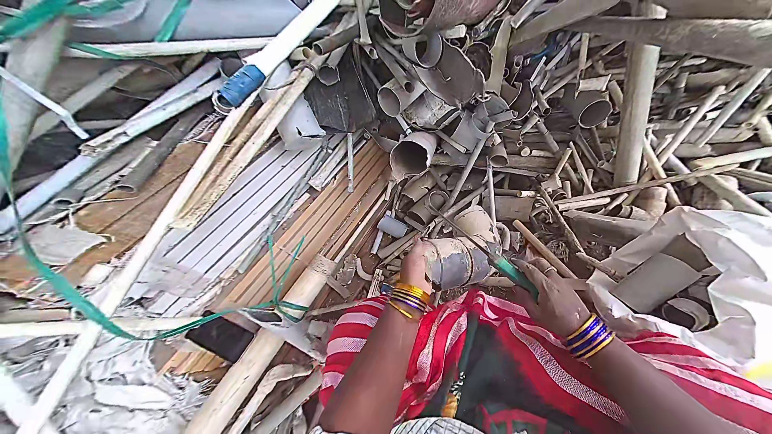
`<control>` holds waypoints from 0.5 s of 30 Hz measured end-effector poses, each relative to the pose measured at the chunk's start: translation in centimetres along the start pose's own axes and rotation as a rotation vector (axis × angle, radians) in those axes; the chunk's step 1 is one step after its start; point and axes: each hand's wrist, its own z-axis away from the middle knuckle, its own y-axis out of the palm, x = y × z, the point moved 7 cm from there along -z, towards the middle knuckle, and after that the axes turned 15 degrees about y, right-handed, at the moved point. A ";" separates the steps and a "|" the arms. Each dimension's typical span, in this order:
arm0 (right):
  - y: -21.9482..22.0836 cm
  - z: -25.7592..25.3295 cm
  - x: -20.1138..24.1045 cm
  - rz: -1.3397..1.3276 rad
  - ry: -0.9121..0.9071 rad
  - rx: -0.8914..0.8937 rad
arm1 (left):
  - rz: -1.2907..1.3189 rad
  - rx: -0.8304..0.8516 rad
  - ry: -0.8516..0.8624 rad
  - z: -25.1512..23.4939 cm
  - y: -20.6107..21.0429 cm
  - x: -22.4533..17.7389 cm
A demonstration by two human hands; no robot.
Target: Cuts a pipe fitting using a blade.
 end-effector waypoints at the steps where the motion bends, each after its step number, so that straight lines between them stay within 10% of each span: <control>1: 1.3 0.4 -0.1 0.058 0.037 0.102 | 0.008 -0.018 0.021 0.2 -0.1 -0.2; 5: 5.1 -0.1 -3.0 0.293 0.464 0.553 | -0.042 -0.049 0.058 0.6 0.8 -0.3; 15: 5.0 -1.4 -1.7 0.268 0.412 0.510 | 0.301 -0.193 0.015 -1.8 1.2 0.1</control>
